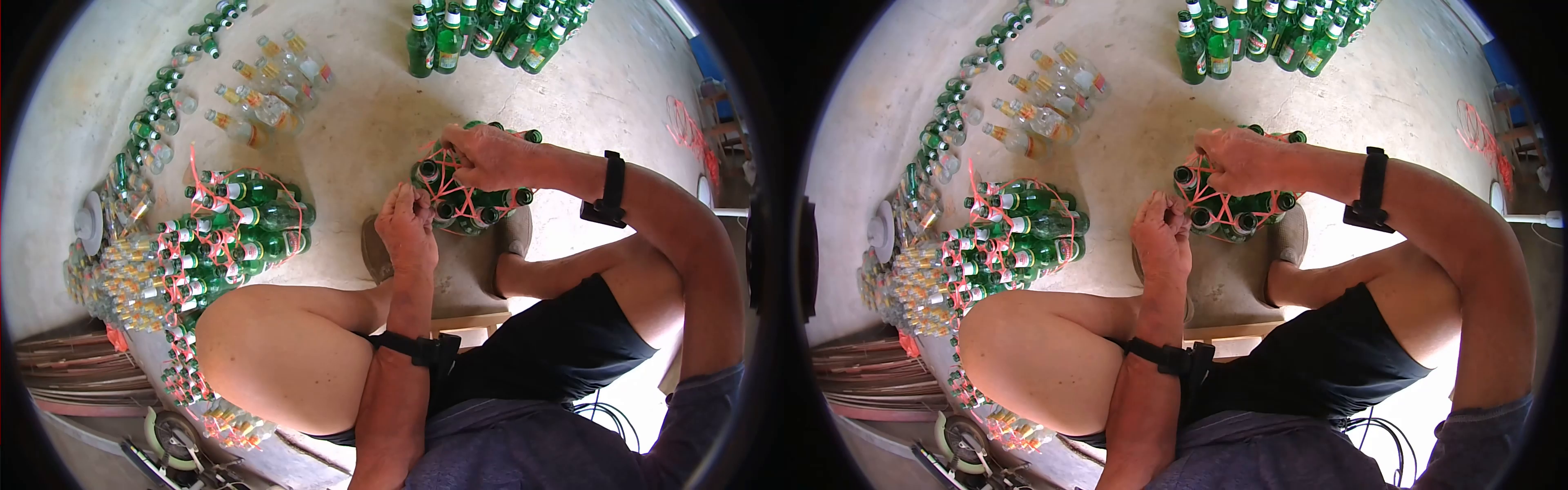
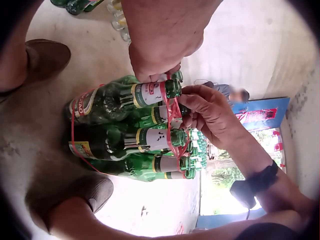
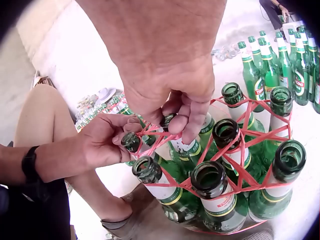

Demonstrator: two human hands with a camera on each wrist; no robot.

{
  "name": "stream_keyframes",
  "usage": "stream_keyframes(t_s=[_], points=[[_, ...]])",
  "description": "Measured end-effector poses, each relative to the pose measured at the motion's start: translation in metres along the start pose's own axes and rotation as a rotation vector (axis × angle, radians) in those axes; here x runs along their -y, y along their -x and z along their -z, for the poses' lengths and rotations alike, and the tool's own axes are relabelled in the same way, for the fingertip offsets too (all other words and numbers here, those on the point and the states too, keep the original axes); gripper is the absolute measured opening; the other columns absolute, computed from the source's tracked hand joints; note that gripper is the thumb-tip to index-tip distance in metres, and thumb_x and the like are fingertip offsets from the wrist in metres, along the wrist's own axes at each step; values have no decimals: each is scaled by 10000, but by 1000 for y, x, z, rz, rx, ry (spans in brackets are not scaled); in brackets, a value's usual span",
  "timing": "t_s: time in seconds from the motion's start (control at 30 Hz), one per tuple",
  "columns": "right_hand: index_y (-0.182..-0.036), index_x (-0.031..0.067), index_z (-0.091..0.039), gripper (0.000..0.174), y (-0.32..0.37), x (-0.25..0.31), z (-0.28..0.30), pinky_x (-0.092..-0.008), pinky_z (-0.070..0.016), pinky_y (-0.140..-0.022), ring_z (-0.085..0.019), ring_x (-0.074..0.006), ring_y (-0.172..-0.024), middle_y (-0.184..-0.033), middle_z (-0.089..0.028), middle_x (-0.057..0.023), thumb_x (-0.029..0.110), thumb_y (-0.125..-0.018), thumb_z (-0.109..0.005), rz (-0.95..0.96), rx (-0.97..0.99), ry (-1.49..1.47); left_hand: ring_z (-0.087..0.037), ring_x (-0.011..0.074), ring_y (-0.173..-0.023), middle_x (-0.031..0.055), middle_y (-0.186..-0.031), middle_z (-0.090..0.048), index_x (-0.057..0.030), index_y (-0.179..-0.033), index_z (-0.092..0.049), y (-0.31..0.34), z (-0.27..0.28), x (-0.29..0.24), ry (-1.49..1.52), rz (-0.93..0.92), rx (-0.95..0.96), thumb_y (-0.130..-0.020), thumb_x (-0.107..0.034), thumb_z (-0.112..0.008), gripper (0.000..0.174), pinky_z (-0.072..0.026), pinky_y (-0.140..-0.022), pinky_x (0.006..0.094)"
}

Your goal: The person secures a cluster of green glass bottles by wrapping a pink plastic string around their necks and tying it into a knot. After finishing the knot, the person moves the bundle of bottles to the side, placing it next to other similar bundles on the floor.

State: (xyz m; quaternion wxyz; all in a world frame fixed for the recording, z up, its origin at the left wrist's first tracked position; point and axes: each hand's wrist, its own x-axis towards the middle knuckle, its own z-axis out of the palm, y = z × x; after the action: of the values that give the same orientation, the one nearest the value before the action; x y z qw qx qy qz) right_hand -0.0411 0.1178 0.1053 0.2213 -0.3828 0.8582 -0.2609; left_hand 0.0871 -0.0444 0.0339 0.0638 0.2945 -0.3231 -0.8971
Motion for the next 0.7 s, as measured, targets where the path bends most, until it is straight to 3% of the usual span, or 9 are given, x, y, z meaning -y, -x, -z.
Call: stream_keyframes(t_s=[0.07, 0.17, 0.23, 0.3, 0.43, 0.47, 0.57, 0.63, 0.7], points=[[-1132, -25, -527, 387, 1, 11, 9, -527, -532, -784, -676, -455, -909, -915, -656, -249, 123, -807, -675, -104, 73, -25, -448, 83, -551, 9, -715, -592, -87, -818, -593, 4, -1, -2, -59, 37, -8, -1026, -135, -595, 213, -348, -517, 252], [-1173, -1, -534, 397, 2, 17, 12, -520, -538, -793, -688, -444, -924, -926, -673, -238, 113, -818, -671, -90, 57, -34, -462, 80, -564, 3, -704, -591, -94, -812, -599, -6, 12, 5, -72, 8, 97, -1021, -135, -590, 213, -355, -523, 246], [-1182, 2, -534, 372, 2, 5, -1, -456, -501, -640, -641, -341, -673, -727, -621, -144, 94, -857, -689, 73, -70, -59, -472, 66, -578, -7, -691, -582, -91, -817, -621, -4, 14, 3, -123, -34, 94, -1016, -143, -603, 206, -353, -519, 235], [-1309, 43, -532, 493, 1, 11, 9, -496, -543, -742, -705, -425, -843, -906, -702, -214, 118, -846, -685, -78, 64, -33, -474, 43, -597, -21, -687, -577, -78, -869, -667, 5, 2, -1, -190, -68, 36, -1016, -155, -623, 171, -353, -527, 224], [-1273, 41, -550, 450, 3, 26, 28, -447, -529, -677, -688, -342, -737, -808, -676, -187, 82, -851, -700, -61, 62, -68, -479, 28, -638, -34, -722, -596, -38, -1005, -729, 9, -3, -3, -333, -186, 8, -1023, -144, -630, 146, -395, -581, 211], [-1255, 38, -555, 431, 4, 28, 37, -435, -524, -660, -680, -315, -714, -789, -669, -179, 71, -851, -702, -76, 70, -49, -514, 59, -693, -3, -847, -629, 8, -1127, -711, 11, -3, -4, -339, -235, 13, -998, -130, -650, 199, -457, -650, 223], [-1182, 25, -569, 367, 7, 2, 58, -410, -483, -586, -614, -232, -589, -649, -602, -127, 42, -847, -720, -27, 18, 66, -543, 92, -742, 36, -994, -633, 35, -1214, -670, 7, -8, -1, -654, -573, -156, -962, -127, -674, 299, -491, -703, 248], [-1142, 25, -568, 338, 10, -3, 83, -411, -462, -560, -578, -226, -532, -573, -546, -100, 30, -842, -722, -105, -9, 113, -554, 100, -757, 61, -1066, -631, 41, -1246, -651, 9, -19, -5, -670, -659, -205, -937, -116, -685, 347, -496, -706, 262], [-1061, 27, -585, 264, 16, -28, 108, -393, -428, -538, -541, -186, -546, -590, -521, -66, 1, -833, -717, -45, -144, 181, -566, 107, -761, 77, -1083, -644, 43, -1254, -646, 16, -32, -19, -677, -720, -200, -922, -101, -691, 365, -503, -709, 273]])
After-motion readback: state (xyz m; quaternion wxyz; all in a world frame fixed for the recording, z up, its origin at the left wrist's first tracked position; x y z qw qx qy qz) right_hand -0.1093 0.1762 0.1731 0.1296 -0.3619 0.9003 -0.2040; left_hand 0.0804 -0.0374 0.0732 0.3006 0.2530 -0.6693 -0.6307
